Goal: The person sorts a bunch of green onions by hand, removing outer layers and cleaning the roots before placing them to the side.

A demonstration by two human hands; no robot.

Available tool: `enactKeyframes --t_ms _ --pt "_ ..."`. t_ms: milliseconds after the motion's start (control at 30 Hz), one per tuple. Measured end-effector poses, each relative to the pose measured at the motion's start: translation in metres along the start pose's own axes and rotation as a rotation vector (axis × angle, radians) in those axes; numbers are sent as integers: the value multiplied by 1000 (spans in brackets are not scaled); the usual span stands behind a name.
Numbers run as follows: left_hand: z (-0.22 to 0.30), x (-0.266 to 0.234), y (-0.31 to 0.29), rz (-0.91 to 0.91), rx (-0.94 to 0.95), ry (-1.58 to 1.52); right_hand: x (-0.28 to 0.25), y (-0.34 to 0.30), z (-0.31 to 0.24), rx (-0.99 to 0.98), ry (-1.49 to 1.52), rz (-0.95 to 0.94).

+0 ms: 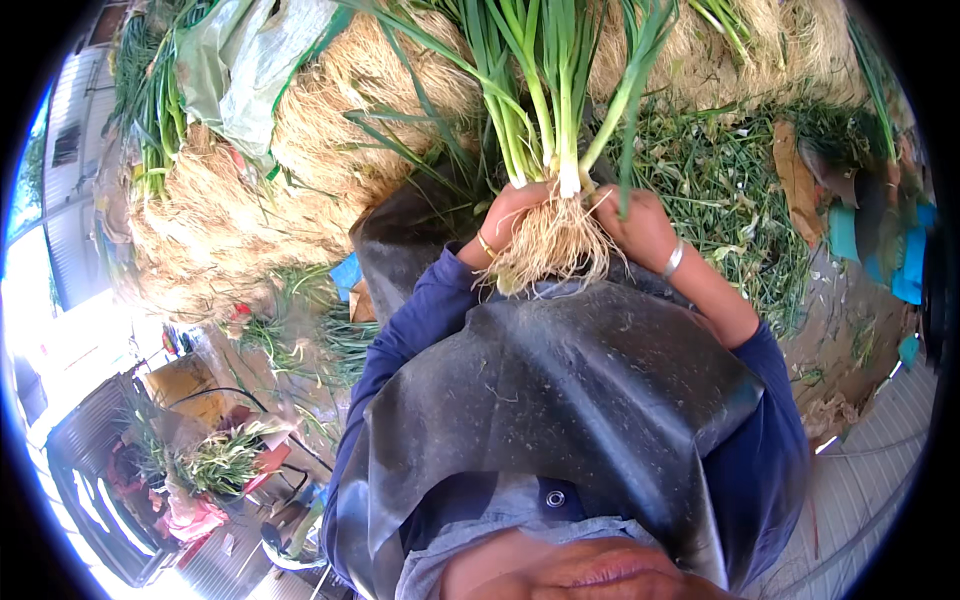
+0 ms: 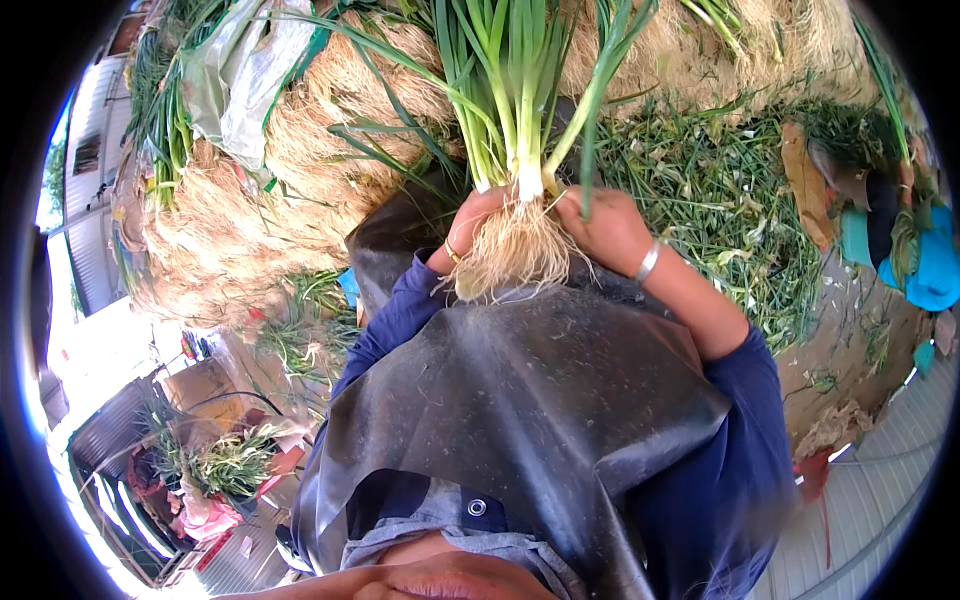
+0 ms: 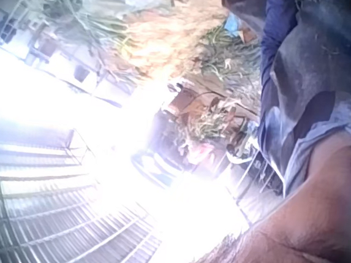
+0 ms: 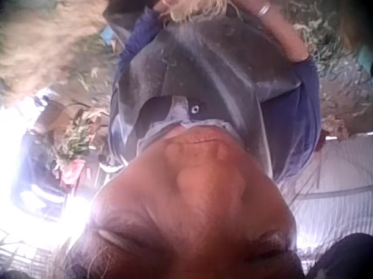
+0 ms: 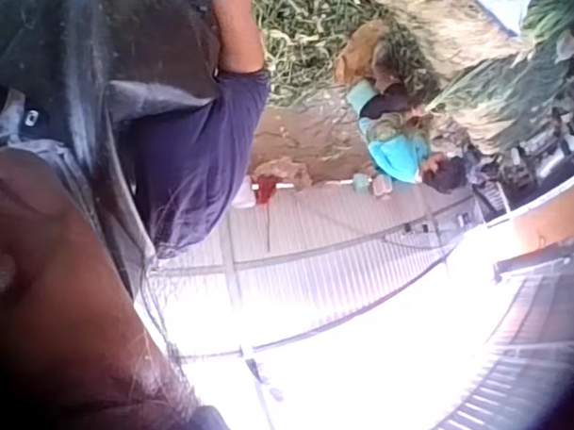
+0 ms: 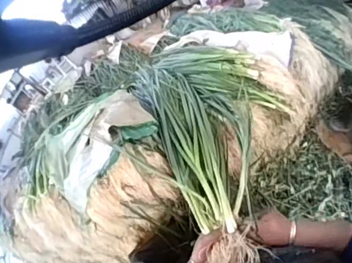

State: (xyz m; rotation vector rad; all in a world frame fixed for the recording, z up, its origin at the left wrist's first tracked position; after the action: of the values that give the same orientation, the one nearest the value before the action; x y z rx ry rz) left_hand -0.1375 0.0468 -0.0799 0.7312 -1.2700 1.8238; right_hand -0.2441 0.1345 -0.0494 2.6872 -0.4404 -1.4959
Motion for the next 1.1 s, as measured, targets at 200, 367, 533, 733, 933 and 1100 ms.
enactKeyframes --t_ms 200,367,533,733,933,1100 --pt "2 -25 8 -145 19 -182 -54 -28 -16 -138 357 56" --pt "-13 18 1 -514 -285 -570 4 -9 35 747 1481 87" --pt "-16 30 -14 -373 -261 -330 7 34 32 532 1781 8" --pt "16 51 -34 -538 -130 -431 95 -118 232 371 -325 -891" --pt "43 67 -26 -845 -75 -375 -58 -38 257 324 -763 75" --pt "17 26 6 -374 -36 -316 -139 90 250 597 -588 257"
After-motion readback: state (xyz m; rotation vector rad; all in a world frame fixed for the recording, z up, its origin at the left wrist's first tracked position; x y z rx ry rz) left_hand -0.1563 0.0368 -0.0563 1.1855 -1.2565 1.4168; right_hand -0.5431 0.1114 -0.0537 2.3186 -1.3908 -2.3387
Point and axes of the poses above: each hand's wrist, its own y-axis towards the middle knuckle, its own x-axis out of the palm, z = x × y, the point moved 7 cm from there along y, towards the middle knuckle, and after that the axes turned 11 degrees about -y, right-handed, at the moved point
